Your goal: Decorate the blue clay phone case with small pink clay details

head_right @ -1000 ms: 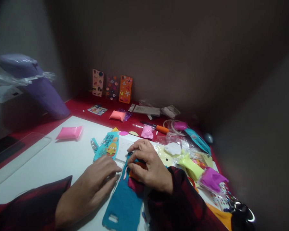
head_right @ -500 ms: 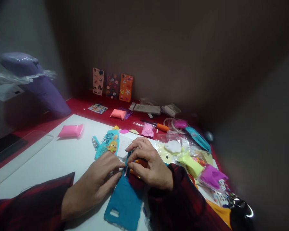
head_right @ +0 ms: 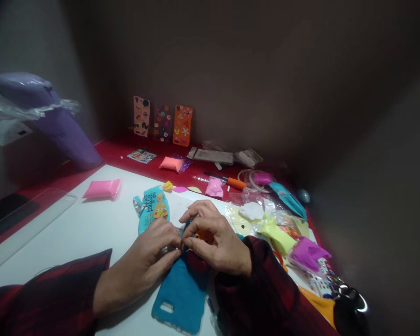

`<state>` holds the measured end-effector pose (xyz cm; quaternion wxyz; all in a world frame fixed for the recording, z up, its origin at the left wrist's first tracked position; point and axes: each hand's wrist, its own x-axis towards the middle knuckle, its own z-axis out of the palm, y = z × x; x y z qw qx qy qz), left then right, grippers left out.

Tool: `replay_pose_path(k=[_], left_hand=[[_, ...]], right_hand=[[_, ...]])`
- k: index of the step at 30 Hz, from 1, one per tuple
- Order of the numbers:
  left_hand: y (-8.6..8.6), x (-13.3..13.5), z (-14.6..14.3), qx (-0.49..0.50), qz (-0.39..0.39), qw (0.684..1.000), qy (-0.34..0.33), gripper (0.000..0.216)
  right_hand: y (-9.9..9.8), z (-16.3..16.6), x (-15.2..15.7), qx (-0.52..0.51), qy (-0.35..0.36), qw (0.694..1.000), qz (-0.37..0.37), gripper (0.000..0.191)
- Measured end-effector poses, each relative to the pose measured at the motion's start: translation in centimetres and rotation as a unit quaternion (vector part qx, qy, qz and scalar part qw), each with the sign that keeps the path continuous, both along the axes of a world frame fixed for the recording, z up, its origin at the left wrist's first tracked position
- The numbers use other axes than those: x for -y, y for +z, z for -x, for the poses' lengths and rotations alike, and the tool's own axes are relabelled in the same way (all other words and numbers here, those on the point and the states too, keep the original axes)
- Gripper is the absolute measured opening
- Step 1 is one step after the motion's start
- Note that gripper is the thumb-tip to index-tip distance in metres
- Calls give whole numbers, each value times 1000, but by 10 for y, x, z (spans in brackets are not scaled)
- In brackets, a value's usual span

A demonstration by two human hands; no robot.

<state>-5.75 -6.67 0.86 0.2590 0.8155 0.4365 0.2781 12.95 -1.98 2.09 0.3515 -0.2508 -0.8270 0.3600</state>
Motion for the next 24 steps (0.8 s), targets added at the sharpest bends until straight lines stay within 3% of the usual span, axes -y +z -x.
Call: replay_pose_path(k=[14,24], left_hand=[[11,3,4,16,49,999,-16,12],[16,-1,5,7,41,999,-12,12]], right_hand=[[-2,-4,-1,-5,-28,999,19,8],[-4,-4,-4,-7,-39,999,12,9]])
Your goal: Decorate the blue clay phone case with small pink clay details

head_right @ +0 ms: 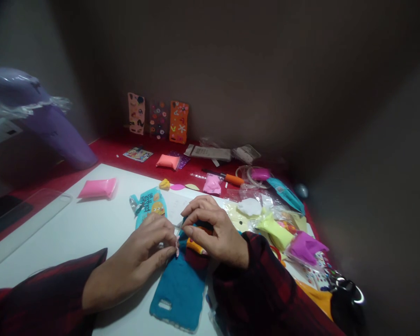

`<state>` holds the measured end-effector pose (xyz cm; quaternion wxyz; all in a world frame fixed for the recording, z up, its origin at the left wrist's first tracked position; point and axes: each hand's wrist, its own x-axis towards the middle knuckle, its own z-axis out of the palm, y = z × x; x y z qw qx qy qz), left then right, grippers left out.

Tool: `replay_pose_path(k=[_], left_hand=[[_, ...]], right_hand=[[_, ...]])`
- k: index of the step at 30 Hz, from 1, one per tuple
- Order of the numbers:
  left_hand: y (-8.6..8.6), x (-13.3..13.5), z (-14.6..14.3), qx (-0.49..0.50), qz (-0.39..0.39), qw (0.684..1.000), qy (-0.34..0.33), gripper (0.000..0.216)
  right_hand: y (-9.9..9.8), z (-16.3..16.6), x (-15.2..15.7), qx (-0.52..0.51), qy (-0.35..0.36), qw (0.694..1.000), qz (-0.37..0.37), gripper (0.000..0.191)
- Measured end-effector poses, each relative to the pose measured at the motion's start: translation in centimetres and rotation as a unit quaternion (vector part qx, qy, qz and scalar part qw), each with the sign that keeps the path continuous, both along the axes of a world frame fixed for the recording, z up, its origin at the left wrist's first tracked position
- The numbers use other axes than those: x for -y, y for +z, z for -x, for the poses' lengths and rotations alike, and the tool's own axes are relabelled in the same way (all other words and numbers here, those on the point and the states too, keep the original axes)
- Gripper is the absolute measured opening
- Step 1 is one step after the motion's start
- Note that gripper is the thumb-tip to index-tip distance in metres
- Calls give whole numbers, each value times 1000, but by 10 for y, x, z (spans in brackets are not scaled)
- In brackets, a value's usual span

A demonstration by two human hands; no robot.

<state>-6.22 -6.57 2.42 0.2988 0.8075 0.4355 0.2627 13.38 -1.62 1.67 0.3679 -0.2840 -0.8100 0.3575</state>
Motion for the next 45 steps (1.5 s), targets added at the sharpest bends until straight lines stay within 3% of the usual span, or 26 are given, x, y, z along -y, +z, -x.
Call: replay_pose_path(k=[45], left_hand=[[-5,-2,-1,-63,-62,996,-12,10]], right_hand=[[-2,-1,-4,-20,-2,1000,9,10]])
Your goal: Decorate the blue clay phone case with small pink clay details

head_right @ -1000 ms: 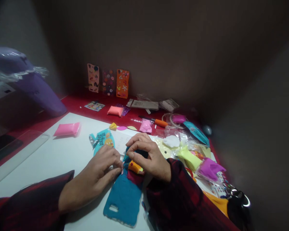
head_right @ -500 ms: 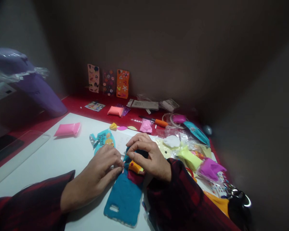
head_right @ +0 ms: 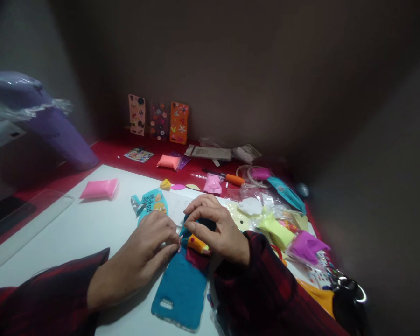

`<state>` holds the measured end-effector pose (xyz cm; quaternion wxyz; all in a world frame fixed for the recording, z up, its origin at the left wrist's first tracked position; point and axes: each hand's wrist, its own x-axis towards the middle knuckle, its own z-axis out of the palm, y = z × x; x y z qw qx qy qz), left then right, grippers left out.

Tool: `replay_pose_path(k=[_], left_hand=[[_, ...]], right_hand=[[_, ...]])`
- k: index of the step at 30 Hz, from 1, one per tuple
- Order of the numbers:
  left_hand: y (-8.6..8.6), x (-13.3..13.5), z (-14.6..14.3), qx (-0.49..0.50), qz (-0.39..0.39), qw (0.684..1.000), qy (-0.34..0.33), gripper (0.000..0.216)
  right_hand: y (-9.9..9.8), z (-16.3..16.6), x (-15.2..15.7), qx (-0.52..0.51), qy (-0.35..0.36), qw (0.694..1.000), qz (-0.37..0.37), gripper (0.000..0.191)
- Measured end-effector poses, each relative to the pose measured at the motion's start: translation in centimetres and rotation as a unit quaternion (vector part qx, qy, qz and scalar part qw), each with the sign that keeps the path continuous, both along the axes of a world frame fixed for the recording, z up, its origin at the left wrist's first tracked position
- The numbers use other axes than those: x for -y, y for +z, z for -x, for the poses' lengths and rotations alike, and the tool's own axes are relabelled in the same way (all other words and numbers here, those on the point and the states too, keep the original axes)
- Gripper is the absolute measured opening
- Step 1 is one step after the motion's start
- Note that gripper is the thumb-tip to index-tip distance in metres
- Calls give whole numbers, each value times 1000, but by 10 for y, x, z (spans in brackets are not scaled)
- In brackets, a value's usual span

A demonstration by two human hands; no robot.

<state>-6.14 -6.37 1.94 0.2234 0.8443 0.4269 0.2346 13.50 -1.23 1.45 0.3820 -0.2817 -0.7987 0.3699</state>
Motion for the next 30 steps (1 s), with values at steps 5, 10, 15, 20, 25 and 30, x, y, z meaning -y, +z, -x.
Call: replay_pose_path(k=[5,10,15,20,25,30], left_hand=[[5,1,0,8,10,1000,1,11],[4,1,0,15,18,1000,-5,11],[-1,1,-1,10,5,1000,-3,10],[-5,1,0,6,0,1000,-10,9],[-8,1,-1,5,-9,1000,-7,9],[-8,1,-2,1,-9,1000,-5,10]], right_hand=[[0,0,1,4,0,1000,6,10],[0,-1,2,5,1,1000,4,11],[0,0,1,5,-2,1000,-1,10],[-1,0,1,6,1,1000,1,10],[0,1,1,6,7,1000,4,11],[3,1,2,24,31,999,-7,6]])
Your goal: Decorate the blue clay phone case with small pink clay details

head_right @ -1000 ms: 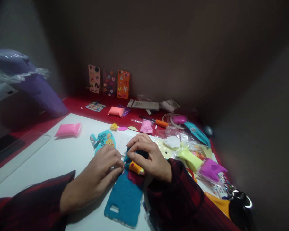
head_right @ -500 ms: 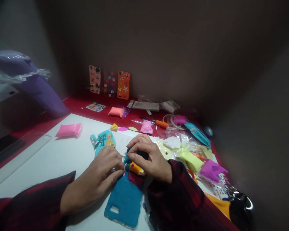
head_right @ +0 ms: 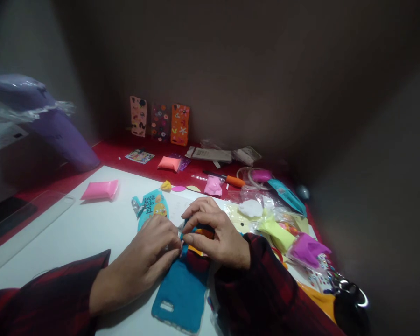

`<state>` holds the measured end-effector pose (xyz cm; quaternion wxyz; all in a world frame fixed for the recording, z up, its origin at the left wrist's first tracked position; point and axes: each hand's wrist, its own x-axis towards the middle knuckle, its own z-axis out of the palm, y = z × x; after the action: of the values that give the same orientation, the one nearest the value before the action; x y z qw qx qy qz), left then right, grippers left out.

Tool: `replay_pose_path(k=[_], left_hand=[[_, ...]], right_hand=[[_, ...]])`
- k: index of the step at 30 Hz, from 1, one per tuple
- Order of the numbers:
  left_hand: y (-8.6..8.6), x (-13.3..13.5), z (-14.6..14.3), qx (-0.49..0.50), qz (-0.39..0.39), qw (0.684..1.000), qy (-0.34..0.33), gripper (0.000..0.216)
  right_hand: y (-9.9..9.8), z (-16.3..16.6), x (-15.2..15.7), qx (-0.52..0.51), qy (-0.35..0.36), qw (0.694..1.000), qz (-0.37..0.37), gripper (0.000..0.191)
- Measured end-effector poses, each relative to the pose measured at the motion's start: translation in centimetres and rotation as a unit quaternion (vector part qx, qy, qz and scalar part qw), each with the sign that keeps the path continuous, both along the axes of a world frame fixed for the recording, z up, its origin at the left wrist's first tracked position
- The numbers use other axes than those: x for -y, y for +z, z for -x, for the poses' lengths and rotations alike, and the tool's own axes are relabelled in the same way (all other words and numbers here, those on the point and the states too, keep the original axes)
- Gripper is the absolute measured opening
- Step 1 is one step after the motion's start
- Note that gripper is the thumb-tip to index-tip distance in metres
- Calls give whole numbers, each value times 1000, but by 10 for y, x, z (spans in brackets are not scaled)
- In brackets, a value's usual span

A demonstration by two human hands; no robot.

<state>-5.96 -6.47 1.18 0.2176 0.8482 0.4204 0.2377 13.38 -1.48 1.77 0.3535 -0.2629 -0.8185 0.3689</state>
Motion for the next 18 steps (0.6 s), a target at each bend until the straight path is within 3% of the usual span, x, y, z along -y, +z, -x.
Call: replay_pose_path(k=[8,18], left_hand=[[0,0,0,-14,1,1000,4,11],[2,1,3,20,5,1000,10,7]], right_hand=[[0,4,3,39,12,998,-45,1],[-1,3,3,47,-1,998,-42,8]])
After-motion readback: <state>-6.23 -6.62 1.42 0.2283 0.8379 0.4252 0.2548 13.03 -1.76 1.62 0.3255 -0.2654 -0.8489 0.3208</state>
